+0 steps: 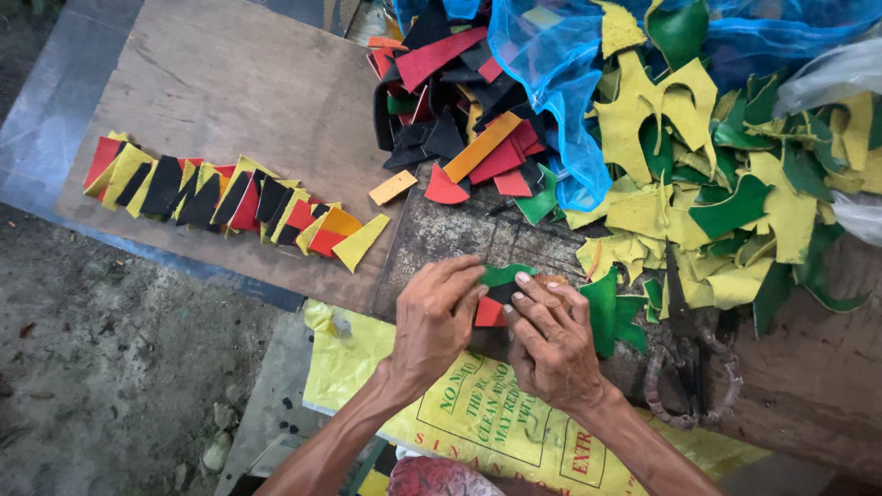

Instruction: The person uses shears to cut small rectangular pieces from multicolored leather scraps on a wooden work surface. They repeatedly pick up scraps, align them, cut along edges, and place the finished pieces into a neat row on the left side of the table.

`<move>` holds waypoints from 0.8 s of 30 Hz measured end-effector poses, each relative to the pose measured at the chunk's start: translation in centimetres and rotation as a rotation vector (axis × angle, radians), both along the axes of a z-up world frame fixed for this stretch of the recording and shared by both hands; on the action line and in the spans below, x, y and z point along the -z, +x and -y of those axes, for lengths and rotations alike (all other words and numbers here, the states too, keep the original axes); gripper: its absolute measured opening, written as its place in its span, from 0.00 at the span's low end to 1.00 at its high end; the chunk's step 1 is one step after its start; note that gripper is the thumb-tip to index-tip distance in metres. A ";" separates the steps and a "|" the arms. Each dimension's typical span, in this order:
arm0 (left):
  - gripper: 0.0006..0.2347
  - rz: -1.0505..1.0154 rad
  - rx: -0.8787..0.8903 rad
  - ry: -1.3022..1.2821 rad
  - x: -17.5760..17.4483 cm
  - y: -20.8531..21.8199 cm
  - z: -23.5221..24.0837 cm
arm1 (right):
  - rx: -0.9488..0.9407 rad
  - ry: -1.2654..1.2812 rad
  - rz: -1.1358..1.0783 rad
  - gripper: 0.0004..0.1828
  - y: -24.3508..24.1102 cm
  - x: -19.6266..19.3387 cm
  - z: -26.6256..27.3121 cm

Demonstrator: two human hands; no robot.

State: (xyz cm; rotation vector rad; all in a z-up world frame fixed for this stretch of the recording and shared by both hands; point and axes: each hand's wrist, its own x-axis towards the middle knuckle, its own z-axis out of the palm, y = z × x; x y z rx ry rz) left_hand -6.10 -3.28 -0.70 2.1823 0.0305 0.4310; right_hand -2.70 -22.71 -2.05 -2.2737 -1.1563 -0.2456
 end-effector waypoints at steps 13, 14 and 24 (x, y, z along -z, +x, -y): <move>0.11 -0.128 0.174 0.084 -0.3 2.5 -0.8 | 0.051 0.065 -0.020 0.14 0.1 -0.8 0.2; 0.13 -0.141 0.182 0.117 -0.3 2.8 -0.6 | 0.066 0.058 -0.005 0.14 0.0 -0.9 0.3; 0.09 -0.064 0.343 0.381 -0.9 0.6 1.0 | 0.061 0.091 -0.075 0.16 -0.3 0.3 1.0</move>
